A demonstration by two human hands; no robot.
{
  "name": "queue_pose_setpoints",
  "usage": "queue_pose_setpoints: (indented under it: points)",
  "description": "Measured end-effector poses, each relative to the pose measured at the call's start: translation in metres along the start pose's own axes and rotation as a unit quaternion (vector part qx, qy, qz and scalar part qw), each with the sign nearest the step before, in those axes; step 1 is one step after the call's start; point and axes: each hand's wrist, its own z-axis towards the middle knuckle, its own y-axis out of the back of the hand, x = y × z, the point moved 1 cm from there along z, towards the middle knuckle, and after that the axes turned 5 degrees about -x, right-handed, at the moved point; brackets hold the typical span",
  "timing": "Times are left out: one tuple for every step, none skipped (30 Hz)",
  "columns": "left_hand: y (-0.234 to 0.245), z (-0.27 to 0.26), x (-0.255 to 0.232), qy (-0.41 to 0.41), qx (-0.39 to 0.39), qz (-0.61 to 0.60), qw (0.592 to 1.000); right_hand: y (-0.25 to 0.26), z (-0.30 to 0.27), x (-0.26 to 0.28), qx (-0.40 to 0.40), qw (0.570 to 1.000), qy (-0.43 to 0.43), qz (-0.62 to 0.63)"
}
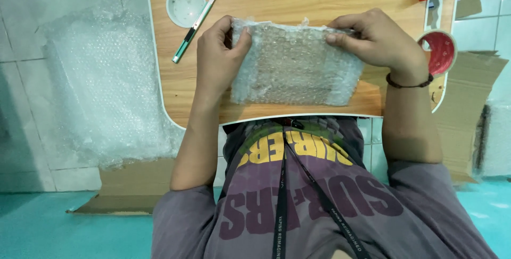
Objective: Wrapping a chocolate box in bubble wrap and securing it with adhesive tape using a dispenser.
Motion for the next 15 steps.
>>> queue_pose_setpoints:
  points:
    - [-0.001,0.0,0.004,0.01,-0.002,0.011,1.0,-0.002,0.0,0.003,-0.015,0.999,0.014,-0.036]
    - [-0.003,0.001,0.008,0.021,-0.005,0.022,1.0,-0.003,0.0,0.005,-0.03,0.997,0.028,-0.071]
    - [-0.005,0.001,0.014,0.019,0.0,0.022,1.0,-0.009,0.001,-0.002,-0.034,0.997,0.024,-0.071]
    - [-0.007,0.002,0.019,0.012,-0.008,0.017,1.0,-0.014,0.001,-0.009,-0.052,0.989,0.057,-0.127]
    - [-0.01,0.003,0.024,0.005,-0.016,0.012,1.0,-0.019,0.002,-0.016,-0.069,0.976,0.09,-0.184]
    - [-0.01,0.002,0.027,0.002,-0.011,0.011,1.0,-0.019,0.001,-0.016,-0.072,0.976,0.087,-0.185]
    - [-0.01,0.0,0.03,-0.006,-0.007,-0.003,1.0,-0.02,0.001,-0.016,-0.075,0.976,0.092,-0.182]
    - [-0.009,-0.002,0.033,-0.014,-0.003,-0.017,1.0,-0.02,0.002,-0.015,-0.078,0.976,0.097,-0.18]
    - [-0.008,-0.002,0.027,-0.014,-0.003,-0.016,1.0,-0.02,0.001,-0.017,-0.078,0.976,0.097,-0.179]
    - [-0.007,-0.002,0.02,-0.032,0.003,-0.013,0.999,-0.021,0.001,-0.018,-0.085,0.976,0.105,-0.17]
    - [-0.005,-0.002,0.014,-0.051,0.008,-0.009,0.999,-0.021,0.001,-0.019,-0.092,0.976,0.115,-0.161]
    - [-0.003,-0.002,0.009,-0.051,0.007,-0.007,0.999,-0.021,0.001,-0.016,-0.092,0.976,0.117,-0.16]
    - [-0.002,-0.002,0.005,-0.068,0.012,0.006,0.998,-0.02,0.0,-0.013,-0.099,0.976,0.117,-0.155]
    - [-0.002,-0.002,-0.001,-0.086,0.018,0.018,0.996,-0.02,-0.002,-0.011,-0.106,0.976,0.118,-0.149]
    - [-0.002,-0.002,0.0,-0.087,0.021,0.018,0.996,-0.021,-0.001,-0.011,-0.108,0.976,0.115,-0.149]
